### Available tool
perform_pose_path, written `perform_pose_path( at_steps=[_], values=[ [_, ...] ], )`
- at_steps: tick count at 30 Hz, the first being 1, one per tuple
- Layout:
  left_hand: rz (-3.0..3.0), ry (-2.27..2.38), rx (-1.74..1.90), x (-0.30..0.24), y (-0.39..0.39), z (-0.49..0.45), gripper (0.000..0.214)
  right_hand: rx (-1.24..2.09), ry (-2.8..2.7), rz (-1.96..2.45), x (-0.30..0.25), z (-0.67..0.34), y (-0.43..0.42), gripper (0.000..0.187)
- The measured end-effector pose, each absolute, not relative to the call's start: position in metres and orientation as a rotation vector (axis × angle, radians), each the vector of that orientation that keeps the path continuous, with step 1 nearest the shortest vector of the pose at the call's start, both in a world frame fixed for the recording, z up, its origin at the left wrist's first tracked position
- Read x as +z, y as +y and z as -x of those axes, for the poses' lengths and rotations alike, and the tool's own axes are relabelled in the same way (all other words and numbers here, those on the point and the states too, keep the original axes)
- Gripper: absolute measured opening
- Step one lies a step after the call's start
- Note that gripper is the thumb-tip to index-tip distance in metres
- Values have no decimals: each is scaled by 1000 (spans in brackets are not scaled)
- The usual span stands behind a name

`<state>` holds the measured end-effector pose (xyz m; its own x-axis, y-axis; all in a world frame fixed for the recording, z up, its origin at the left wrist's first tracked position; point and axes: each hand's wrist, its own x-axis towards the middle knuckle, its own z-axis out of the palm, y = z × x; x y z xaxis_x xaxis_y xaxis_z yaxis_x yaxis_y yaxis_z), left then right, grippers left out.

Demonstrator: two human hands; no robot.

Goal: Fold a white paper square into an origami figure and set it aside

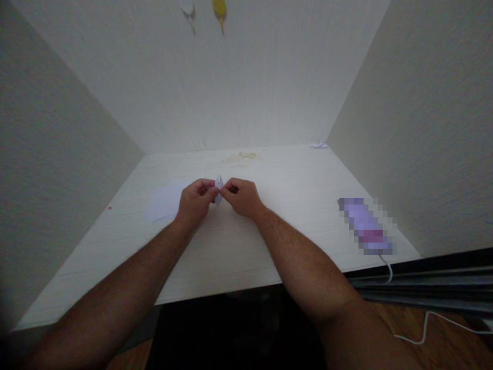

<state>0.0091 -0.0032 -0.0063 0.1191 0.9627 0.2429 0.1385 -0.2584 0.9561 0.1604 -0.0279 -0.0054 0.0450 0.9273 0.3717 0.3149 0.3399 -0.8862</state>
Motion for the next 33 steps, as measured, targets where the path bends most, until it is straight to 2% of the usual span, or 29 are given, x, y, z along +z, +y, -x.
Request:
perform_pose_path(
  at_steps=[27,33],
  values=[
    [-1640,1149,1128,-7,-4,-7,13,686,-1491,1197,-11,-163,-24,20],
    [-1813,1174,1117,-8,-2,-5,14,779,-1433,1141,-14,-163,-21,27]
  ],
)
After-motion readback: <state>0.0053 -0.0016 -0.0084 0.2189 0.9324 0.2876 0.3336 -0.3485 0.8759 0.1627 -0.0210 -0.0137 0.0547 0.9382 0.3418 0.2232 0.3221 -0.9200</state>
